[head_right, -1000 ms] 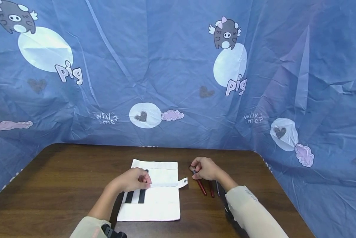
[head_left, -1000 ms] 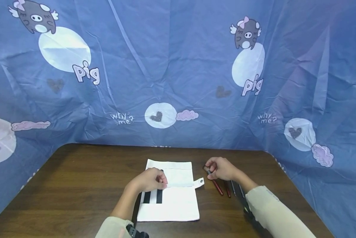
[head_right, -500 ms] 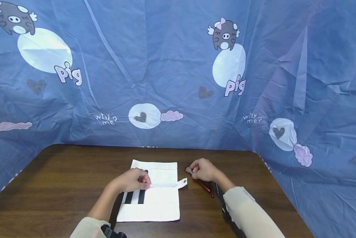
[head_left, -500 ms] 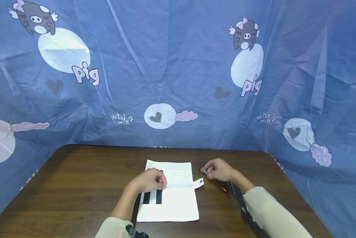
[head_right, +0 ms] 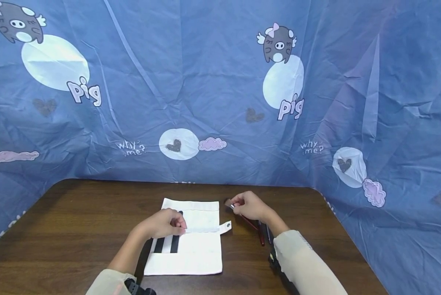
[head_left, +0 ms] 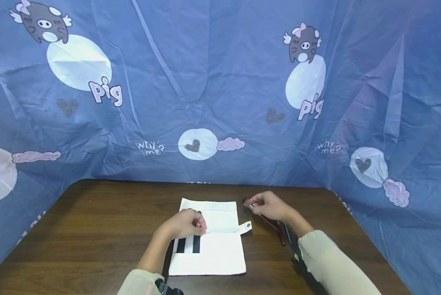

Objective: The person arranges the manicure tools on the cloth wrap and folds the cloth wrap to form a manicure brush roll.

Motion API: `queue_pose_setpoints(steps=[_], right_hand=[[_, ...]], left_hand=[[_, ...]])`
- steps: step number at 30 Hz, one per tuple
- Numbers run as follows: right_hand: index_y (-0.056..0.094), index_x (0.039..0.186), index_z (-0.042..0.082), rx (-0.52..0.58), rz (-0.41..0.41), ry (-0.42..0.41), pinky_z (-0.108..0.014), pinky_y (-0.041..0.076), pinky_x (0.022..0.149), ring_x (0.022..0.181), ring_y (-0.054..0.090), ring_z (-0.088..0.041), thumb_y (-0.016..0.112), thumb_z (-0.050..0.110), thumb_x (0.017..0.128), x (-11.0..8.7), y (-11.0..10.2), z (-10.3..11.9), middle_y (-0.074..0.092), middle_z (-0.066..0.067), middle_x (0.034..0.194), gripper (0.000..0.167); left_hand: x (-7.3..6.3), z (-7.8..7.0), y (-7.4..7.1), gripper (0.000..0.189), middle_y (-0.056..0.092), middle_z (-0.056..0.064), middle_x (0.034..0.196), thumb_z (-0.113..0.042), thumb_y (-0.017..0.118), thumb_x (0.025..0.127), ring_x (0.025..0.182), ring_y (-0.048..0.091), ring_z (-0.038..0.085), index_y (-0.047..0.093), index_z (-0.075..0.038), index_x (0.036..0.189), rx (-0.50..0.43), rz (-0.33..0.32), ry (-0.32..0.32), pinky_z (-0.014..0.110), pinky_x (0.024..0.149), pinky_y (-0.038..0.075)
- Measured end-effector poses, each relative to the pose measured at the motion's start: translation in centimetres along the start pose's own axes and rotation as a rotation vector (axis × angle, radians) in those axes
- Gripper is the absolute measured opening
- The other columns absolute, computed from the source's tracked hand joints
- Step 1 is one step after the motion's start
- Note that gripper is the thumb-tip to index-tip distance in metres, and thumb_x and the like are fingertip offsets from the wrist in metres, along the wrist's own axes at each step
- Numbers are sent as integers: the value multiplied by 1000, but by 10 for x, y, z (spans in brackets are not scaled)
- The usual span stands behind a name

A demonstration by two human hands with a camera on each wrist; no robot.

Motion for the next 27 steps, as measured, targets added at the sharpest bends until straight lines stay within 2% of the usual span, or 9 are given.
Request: queue_pose_setpoints(steps=[8,18,23,27], right_hand=[[69,117,-4,57,-53,26,-28,51,76,89,58,-16,66,4,86,7,2,13,67,-6,97,32],[70,122,0,126,-88,13,-31,55,84,96,63,-17,68,6,89,22,9,33,70,-6,106,34],[69,122,-1,161,-106,-1,-31,54,85,99,62,-18,67,5,90,31,14,44,69,-7,109,33],[68,124,-1,192,-126,11,-30,54,83,98,62,-18,68,4,91,36,18,53,69,-7,107,33]], left_hand=[[0,1,0,10,63,-4,76,-5,77,90,74,56,14,71,-13,85,4,-2,5,33,69,46],[0,3,2,10,63,-4,77,-6,77,90,74,56,14,71,-13,85,-6,6,3,34,69,46],[1,3,2,10,63,-4,77,-7,77,90,74,56,13,71,-13,85,2,6,-5,32,69,46],[2,2,1,11,63,-5,76,-6,76,90,74,56,12,70,-13,84,7,4,14,31,69,46]])
Point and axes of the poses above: each hand's wrist, its own x-axis towards the middle knuckle, its own y-axis out of the palm, z = x × y, the point moved 9 cm from there along x, towards the middle knuckle
